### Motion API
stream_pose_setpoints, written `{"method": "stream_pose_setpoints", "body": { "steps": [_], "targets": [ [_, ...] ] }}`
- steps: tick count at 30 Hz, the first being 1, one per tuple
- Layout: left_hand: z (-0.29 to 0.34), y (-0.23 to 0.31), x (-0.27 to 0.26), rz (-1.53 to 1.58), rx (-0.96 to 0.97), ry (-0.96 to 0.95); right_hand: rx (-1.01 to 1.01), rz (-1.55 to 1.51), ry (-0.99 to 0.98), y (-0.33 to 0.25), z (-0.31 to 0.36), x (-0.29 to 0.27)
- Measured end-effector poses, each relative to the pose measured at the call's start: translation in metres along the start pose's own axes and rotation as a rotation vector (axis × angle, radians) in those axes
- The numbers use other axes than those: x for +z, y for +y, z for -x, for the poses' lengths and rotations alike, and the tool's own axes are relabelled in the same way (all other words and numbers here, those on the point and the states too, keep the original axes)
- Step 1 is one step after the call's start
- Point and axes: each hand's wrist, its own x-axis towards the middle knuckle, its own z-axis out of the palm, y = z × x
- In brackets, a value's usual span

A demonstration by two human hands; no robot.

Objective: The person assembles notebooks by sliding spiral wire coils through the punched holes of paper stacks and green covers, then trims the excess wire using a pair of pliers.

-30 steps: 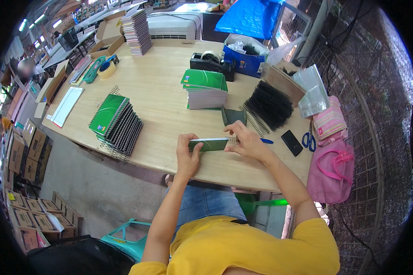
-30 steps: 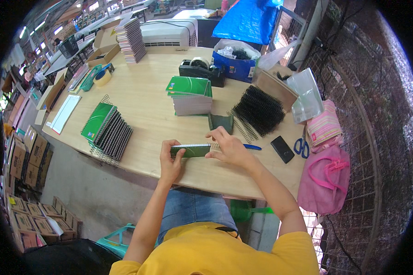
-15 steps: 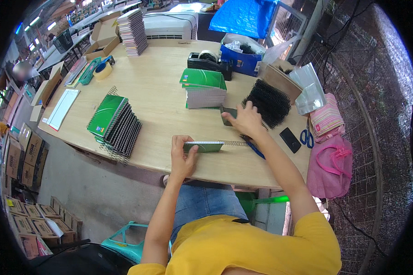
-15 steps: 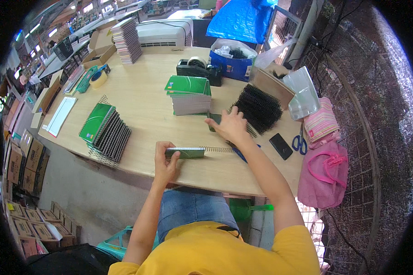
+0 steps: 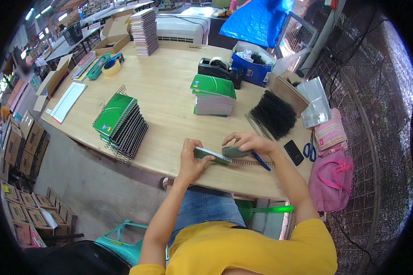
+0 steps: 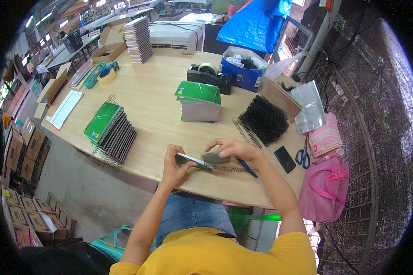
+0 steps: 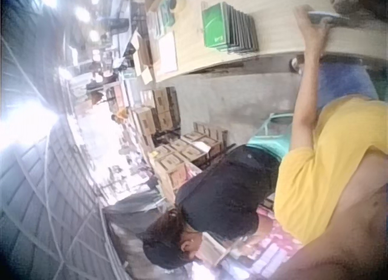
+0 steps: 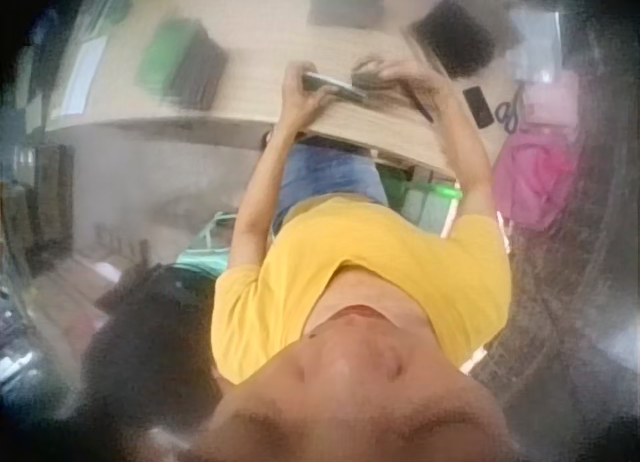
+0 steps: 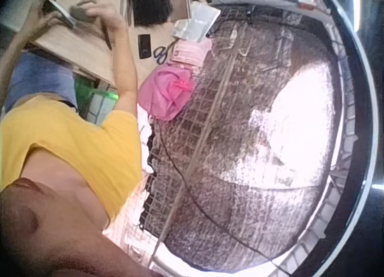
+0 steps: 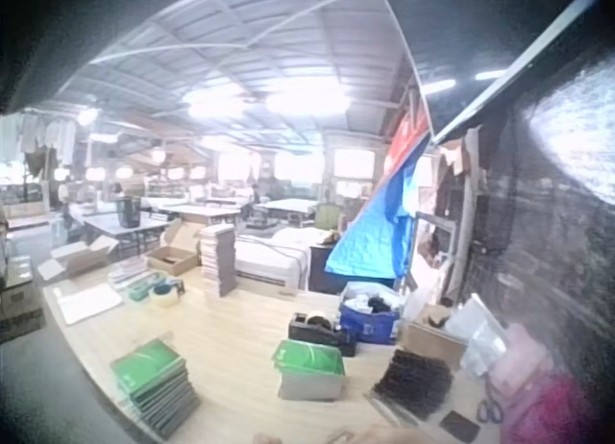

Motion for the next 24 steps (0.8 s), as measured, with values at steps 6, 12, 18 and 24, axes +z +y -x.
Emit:
{"method": "stream_pose_setpoints", "body": {
  "steps": [6, 12, 18, 24],
  "targets": [
    [0.001, 0.003, 0.003, 0.060, -0.080, -0.038, 0.059, 0.076, 0.173, -0.002, -0.003, 0.011],
    [0.001, -0.001, 0.010, 0.077, -0.038, -0.057, 0.133, 0.171, 0.196, 0.013, -0.006, 0.012],
    [0.001, 0.000, 0.010, 0.070, -0.047, -0.068, -0.019, 0.171, 0.259, 0.006, -0.003, 0.017],
    [0.002, -0.001, 0.012, 0.063, -0.075, -0.099, 0.024, 0.300, 0.218, 0.011, -0.014, 0.016]
  ]
}}
